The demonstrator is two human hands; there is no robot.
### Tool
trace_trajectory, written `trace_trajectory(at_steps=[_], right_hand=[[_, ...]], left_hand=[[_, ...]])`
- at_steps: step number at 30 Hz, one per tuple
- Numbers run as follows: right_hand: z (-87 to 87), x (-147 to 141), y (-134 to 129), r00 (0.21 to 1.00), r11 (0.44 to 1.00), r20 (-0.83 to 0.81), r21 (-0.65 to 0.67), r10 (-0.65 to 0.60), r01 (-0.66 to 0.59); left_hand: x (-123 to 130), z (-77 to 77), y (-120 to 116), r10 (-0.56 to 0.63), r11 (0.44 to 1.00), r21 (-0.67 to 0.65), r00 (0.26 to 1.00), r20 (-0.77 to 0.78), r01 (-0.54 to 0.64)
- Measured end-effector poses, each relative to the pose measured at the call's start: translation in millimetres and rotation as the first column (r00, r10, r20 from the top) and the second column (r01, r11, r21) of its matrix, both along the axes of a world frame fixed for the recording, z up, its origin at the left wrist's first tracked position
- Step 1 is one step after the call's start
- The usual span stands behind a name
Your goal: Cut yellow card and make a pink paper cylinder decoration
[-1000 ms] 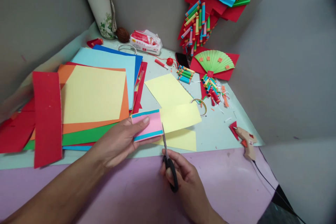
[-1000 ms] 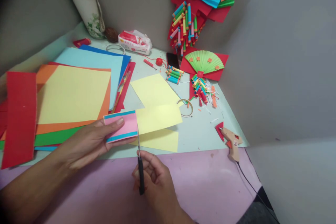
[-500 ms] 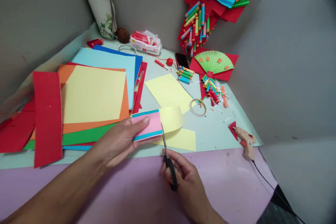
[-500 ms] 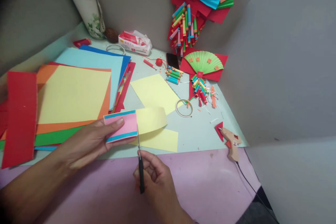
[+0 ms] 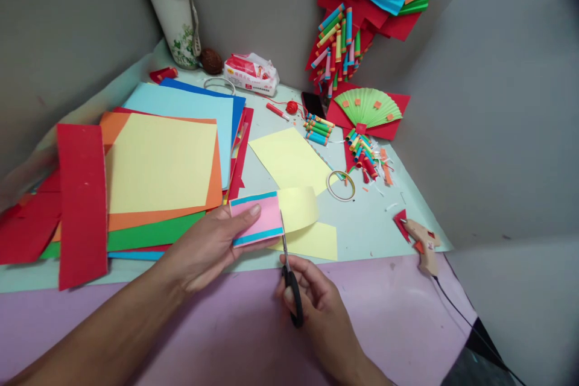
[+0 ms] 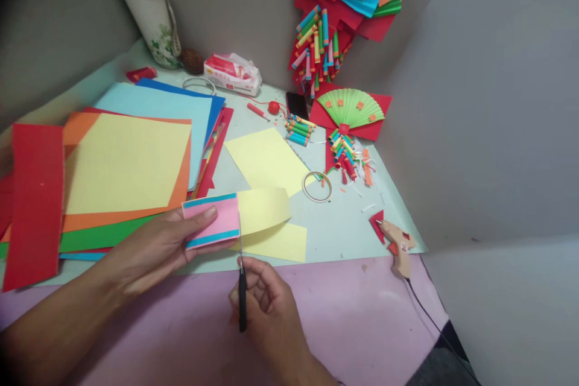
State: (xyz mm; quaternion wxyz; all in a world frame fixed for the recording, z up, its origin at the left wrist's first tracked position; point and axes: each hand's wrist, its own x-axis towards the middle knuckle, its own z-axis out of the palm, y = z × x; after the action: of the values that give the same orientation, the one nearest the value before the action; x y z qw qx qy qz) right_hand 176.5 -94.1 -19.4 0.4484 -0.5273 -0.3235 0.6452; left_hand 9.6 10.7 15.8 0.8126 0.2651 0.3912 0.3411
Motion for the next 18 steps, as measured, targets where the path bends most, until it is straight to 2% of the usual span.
trace_trajectory(at_steps=[8,18], right_hand=[[4.3,-0.4,0.1,1.0,1.0,-0.001,0.0,-0.005,0.005],[1.5,-1.9,-1.1,0.999,1.0,-0.025,0.008,-0.029,0.029]], left_hand=[[-0.4,-1.1,-1.2,-0.009,1.0,0.027,1.0,-0.006,0.01],[-1.6,-2.1,-2.3,-0.002,1.0,0.015,1.0,-0.032,0.002]])
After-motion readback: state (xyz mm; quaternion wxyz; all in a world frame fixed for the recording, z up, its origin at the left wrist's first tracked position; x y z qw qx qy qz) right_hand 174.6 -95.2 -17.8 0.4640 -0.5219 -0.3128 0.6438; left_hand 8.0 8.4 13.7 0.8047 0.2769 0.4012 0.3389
